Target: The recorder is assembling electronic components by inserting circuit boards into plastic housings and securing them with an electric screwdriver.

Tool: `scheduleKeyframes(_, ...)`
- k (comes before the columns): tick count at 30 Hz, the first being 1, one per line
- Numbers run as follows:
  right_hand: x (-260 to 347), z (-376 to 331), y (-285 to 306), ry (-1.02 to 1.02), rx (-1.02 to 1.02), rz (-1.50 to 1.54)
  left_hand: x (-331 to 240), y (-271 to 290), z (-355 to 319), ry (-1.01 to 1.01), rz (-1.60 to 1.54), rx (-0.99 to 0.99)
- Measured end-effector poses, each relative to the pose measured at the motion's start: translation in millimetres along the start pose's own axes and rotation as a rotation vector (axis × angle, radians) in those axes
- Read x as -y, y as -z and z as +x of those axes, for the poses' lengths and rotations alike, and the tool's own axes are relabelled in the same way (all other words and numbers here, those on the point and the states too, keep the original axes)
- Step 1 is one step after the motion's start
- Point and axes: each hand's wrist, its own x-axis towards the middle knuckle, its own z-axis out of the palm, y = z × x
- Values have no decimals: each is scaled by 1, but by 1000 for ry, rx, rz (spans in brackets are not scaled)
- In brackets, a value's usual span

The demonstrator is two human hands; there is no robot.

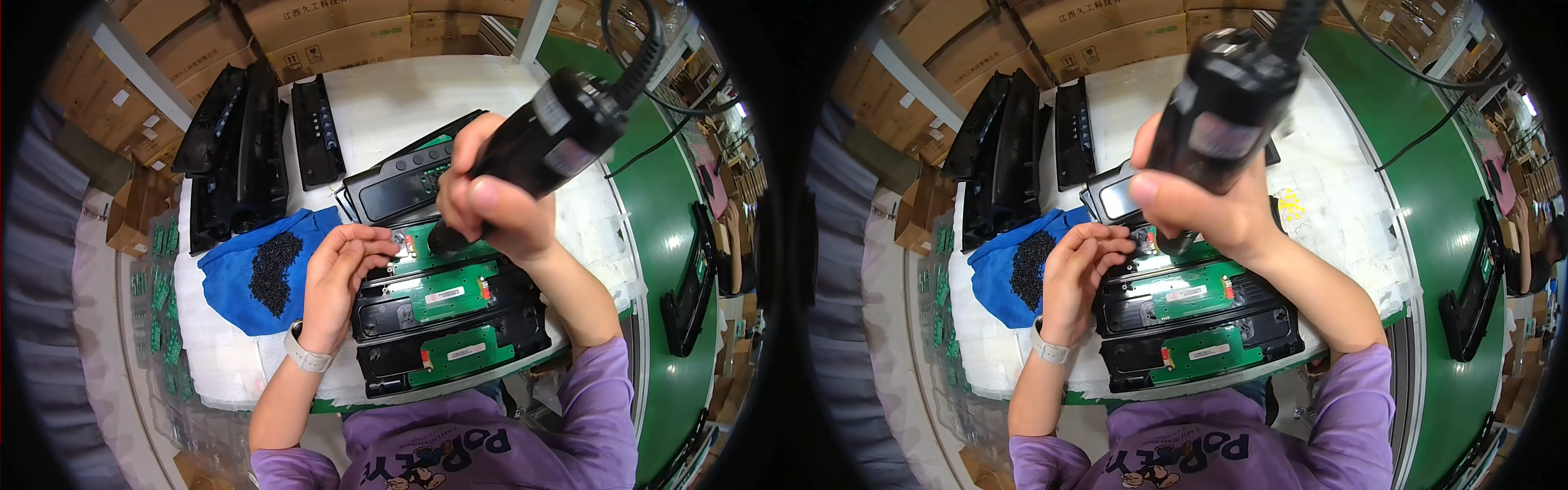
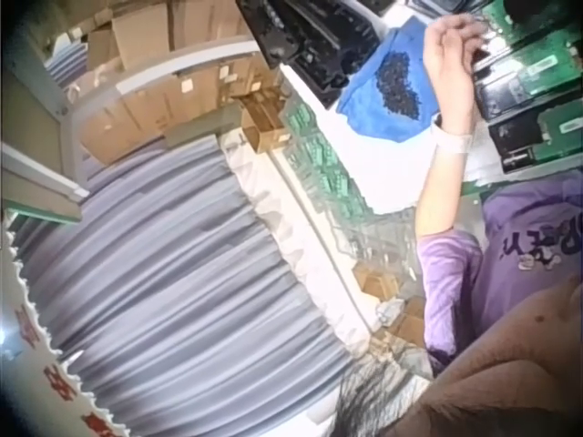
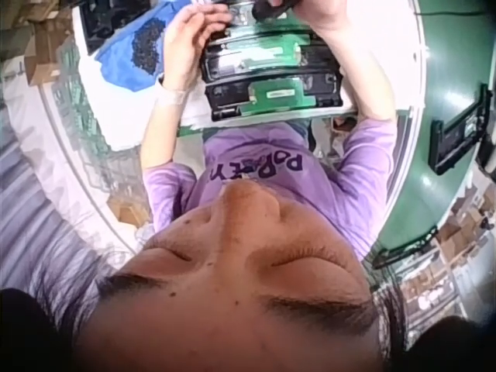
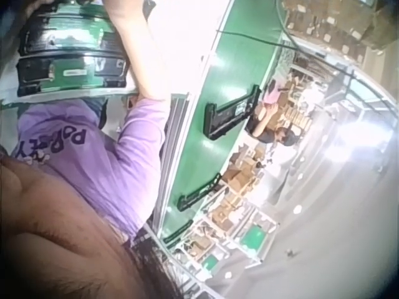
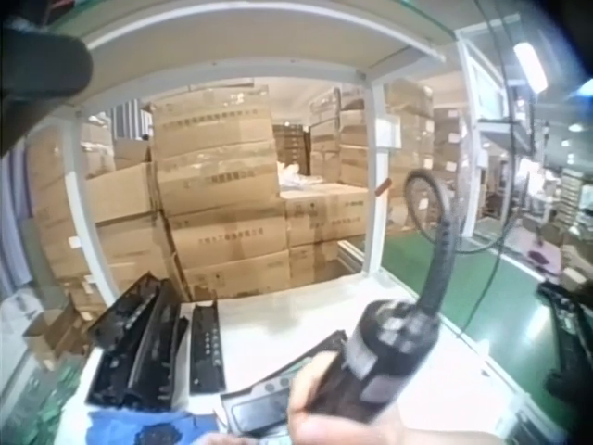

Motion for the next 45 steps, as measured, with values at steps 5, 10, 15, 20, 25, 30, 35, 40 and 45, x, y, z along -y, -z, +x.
scheduleKeyframes(5, -16, -1, -1, -19, 81, -66, -4, -4, -2, 15, 1, 6)
scheduleKeyframes(10, -18, -1, -3, -7, 73, -80, -3, 1, -2, 40, 63, -34)
scheduleKeyframes(15, -24, -2, -7, 55, 151, -141, -6, 4, -1, 106, 76, 15)
scheduleKeyframes(20, -18, -2, -14, 65, 144, -223, 1, 9, 2, 151, -2, -4)
scheduleKeyframes(25, -19, -4, -10, 137, 160, -275, 2, 2, 1, 127, 74, -6)
scheduleKeyframes(30, 0, -3, 0, 75, 140, 122, -2, 2, -3, 114, 70, 6)
scheduleKeyframes(35, 9, 1, 6, 267, 141, 351, -2, 1, -6, 143, 90, 92)
scheduleKeyframes(40, 6, 1, -2, 252, -54, 450, -2, -1, -7, 123, 117, 81)
scheduleKeyframes(45, 5, -1, -4, 229, -70, 475, -2, -2, -8, 107, 140, 89)
